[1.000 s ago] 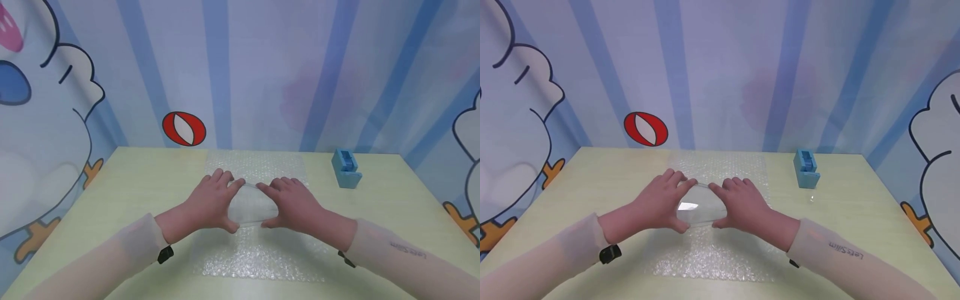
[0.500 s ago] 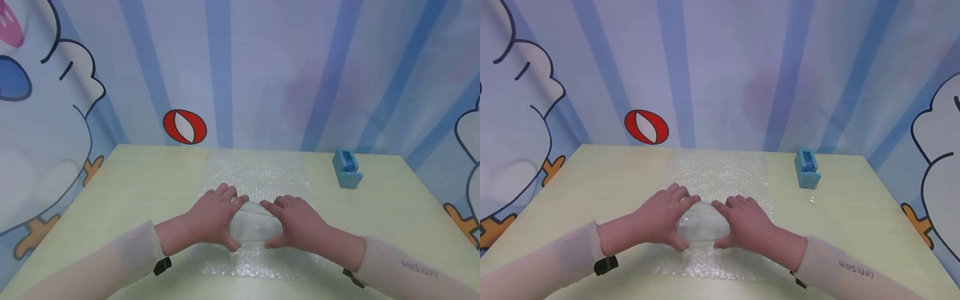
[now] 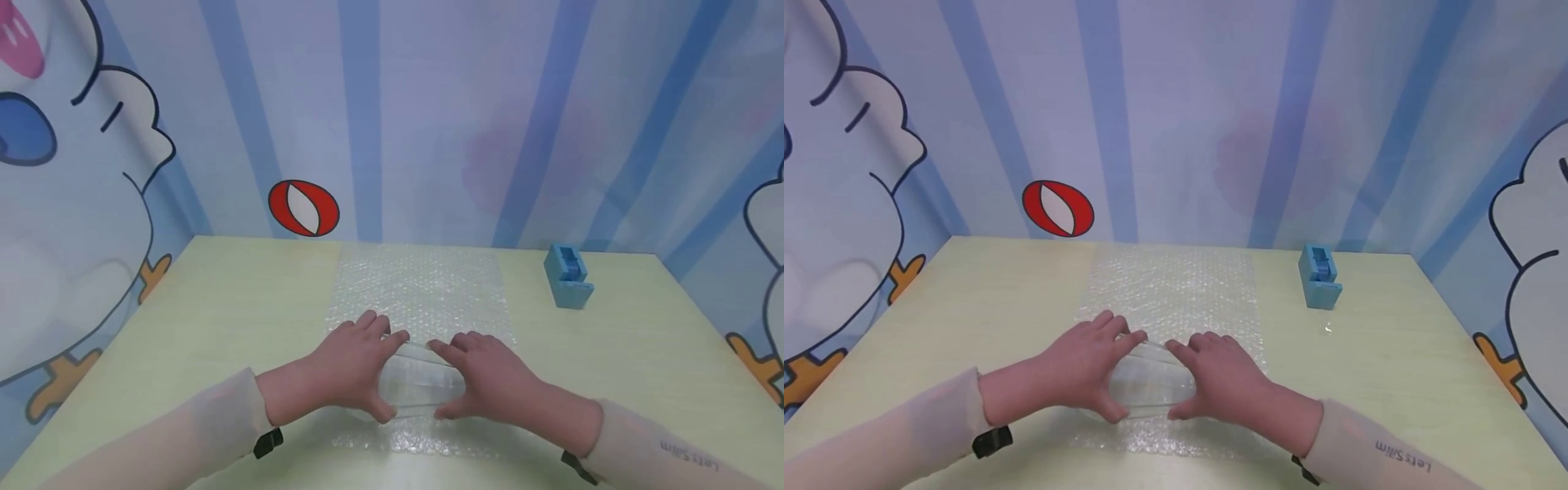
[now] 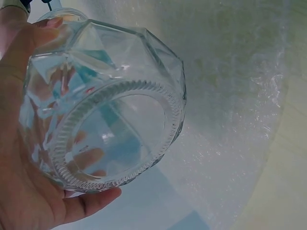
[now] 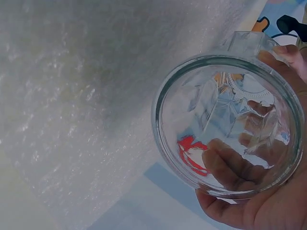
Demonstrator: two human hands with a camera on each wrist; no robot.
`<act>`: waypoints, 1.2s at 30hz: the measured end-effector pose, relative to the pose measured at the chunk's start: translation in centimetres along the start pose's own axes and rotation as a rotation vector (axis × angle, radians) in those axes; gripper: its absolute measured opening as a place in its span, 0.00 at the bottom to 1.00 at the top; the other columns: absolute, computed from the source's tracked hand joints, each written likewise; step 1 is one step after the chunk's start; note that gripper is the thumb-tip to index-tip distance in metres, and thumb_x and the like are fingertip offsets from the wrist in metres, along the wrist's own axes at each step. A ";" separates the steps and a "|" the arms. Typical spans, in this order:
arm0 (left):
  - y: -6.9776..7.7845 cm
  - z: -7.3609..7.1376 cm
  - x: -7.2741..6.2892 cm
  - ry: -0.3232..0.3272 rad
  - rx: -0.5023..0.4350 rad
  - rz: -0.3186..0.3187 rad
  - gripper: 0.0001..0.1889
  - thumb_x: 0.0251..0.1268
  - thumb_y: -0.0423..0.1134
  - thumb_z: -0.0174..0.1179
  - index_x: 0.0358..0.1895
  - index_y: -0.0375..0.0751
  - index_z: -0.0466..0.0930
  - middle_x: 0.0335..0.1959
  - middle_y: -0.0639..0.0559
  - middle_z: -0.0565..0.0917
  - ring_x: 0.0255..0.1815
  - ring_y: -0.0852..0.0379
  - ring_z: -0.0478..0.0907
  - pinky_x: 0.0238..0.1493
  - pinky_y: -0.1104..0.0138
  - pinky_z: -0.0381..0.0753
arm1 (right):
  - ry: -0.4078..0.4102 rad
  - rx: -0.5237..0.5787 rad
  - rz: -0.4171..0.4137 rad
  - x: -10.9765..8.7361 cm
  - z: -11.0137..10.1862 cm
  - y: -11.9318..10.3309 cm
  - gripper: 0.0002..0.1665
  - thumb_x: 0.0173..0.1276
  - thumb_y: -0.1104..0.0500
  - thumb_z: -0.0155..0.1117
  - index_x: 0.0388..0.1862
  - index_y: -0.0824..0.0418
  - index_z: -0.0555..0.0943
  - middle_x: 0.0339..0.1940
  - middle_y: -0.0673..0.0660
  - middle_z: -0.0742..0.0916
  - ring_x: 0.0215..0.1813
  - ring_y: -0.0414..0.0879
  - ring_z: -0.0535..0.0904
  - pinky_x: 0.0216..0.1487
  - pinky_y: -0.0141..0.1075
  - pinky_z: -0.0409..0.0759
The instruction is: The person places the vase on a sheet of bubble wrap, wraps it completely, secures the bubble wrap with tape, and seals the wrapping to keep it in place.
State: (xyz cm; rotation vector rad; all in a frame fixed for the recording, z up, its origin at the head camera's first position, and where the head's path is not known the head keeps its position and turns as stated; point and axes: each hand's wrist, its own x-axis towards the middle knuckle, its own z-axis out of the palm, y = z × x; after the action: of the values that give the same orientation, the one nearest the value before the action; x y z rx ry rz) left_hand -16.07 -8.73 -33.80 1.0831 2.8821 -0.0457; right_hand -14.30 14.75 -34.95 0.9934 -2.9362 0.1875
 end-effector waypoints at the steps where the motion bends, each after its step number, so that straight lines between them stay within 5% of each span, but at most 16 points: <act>1: 0.0 0.1 0.0 -0.001 0.002 0.002 0.50 0.42 0.68 0.75 0.70 0.48 0.74 0.53 0.48 0.79 0.50 0.54 0.70 0.44 0.61 0.80 | 0.002 0.005 -0.003 0.0 0.1 0.0 0.51 0.46 0.34 0.83 0.66 0.56 0.80 0.37 0.48 0.83 0.35 0.39 0.73 0.37 0.35 0.75; 15: -0.2 0.6 0.9 0.019 0.018 0.028 0.50 0.41 0.70 0.73 0.69 0.47 0.75 0.49 0.50 0.79 0.46 0.55 0.68 0.36 0.67 0.71 | 0.016 0.047 0.024 -0.1 1.3 1.1 0.53 0.46 0.32 0.82 0.68 0.55 0.79 0.41 0.50 0.84 0.38 0.41 0.77 0.40 0.37 0.80; 25: -0.2 0.8 0.9 0.035 -0.066 -0.004 0.48 0.43 0.68 0.74 0.69 0.48 0.75 0.54 0.50 0.81 0.49 0.54 0.70 0.43 0.62 0.79 | 0.034 0.087 0.026 0.1 1.6 1.4 0.55 0.45 0.31 0.82 0.68 0.57 0.79 0.40 0.50 0.83 0.37 0.39 0.73 0.37 0.33 0.76; 31: -0.6 1.4 -1.1 0.076 -0.211 -0.031 0.49 0.52 0.63 0.74 0.76 0.46 0.66 0.72 0.44 0.74 0.71 0.44 0.72 0.67 0.50 0.80 | 0.013 0.108 0.055 0.2 1.5 1.3 0.55 0.44 0.31 0.82 0.69 0.56 0.79 0.41 0.51 0.84 0.37 0.40 0.73 0.38 0.35 0.77; 36: -1.6 2.2 -4.0 0.088 -0.346 -0.147 0.59 0.49 0.59 0.79 0.81 0.41 0.55 0.78 0.40 0.68 0.77 0.40 0.69 0.73 0.47 0.74 | 0.019 0.116 0.055 0.2 1.6 1.4 0.55 0.44 0.32 0.82 0.69 0.56 0.79 0.39 0.50 0.82 0.36 0.39 0.72 0.37 0.34 0.76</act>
State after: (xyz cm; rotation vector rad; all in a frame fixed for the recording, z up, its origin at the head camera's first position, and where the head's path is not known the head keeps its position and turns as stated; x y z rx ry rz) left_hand -14.08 -12.68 -35.70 0.8284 2.8878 0.4862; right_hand -15.28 15.52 -36.66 0.9181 -2.9671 0.3713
